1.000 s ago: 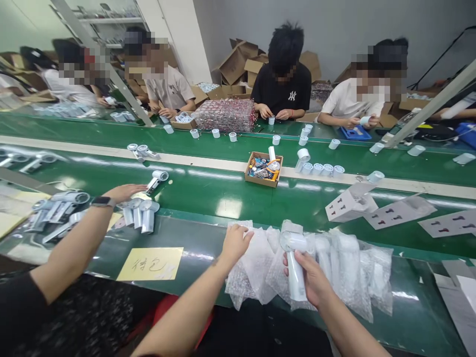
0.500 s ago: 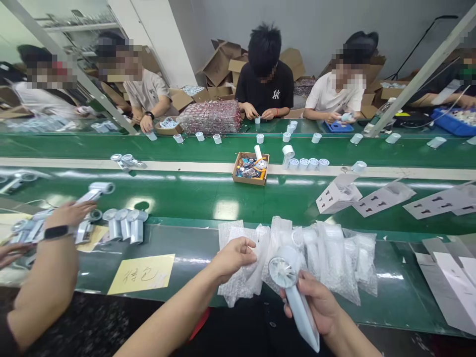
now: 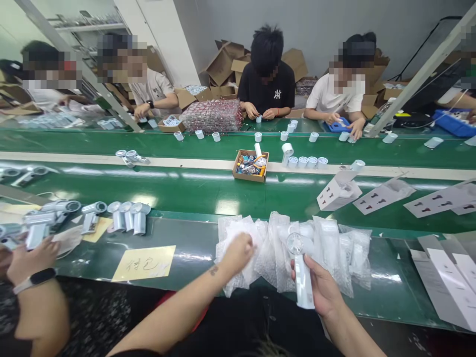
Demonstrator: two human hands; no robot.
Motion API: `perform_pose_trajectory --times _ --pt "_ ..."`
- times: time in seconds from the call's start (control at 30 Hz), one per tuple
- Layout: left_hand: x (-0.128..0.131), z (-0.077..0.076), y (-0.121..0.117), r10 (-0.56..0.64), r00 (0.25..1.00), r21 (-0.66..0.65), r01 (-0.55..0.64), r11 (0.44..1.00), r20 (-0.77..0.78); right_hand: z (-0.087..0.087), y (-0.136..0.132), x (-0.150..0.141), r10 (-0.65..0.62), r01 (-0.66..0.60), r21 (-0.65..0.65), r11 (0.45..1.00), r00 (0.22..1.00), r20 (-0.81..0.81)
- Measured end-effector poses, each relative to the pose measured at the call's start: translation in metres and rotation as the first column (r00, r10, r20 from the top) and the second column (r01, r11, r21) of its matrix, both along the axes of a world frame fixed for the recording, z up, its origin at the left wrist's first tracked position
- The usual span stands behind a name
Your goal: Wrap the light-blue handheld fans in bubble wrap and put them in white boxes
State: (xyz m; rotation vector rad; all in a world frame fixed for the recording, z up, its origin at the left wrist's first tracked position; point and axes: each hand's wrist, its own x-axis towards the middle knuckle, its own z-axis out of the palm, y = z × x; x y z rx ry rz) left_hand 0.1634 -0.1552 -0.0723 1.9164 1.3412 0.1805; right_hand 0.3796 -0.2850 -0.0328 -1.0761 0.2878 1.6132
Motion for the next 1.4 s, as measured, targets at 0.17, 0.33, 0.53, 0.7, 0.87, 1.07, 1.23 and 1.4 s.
perform_pose_trajectory --times 0.17,0.33,0.53,0.7,0.87,1.07,1.23,1.4 --pt "0.002 -0.037 -0.059 -0.354 0.902 -0.098 0.340 0.935 -0.246 -0.002 -0.010 0.000 0.010 -0.010 0.005 1.000 1.000 0.025" --pt "-0.011 -0.023 -0.033 -0.269 0.939 -0.054 0.263 0.963 -0.216 0.005 -0.015 0.000 0.138 -0.139 0.044 0.989 0.990 0.018" --pt "-0.005 0.043 -0.033 0.280 0.915 -0.263 -0.205 0.943 0.290 0.026 -0.003 -0.018 0.436 -0.413 0.272 0.869 0.900 -0.029" --pt "0.017 0.059 -0.056 0.548 0.688 -0.638 -0.158 0.753 0.476 0.040 0.015 -0.031 0.545 -0.530 0.330 0.781 0.837 0.054" --pt "0.016 0.054 -0.048 0.735 0.544 -0.714 -0.314 0.626 0.405 0.032 0.009 -0.022 0.567 -0.595 0.201 0.778 0.803 0.185" --pt "0.011 0.074 -0.050 0.181 0.806 -0.027 -0.201 0.979 0.564 0.026 -0.004 -0.023 0.423 -0.457 0.104 0.884 0.873 0.242" --pt "0.006 0.072 -0.074 -0.444 0.825 0.475 0.252 0.843 0.349 0.036 -0.004 -0.028 0.291 -0.330 0.105 0.938 0.917 0.274" --pt "0.032 0.073 -0.077 -0.514 0.781 0.379 0.382 0.843 0.355 0.028 0.004 -0.037 0.152 -0.170 0.087 0.982 0.971 0.184"
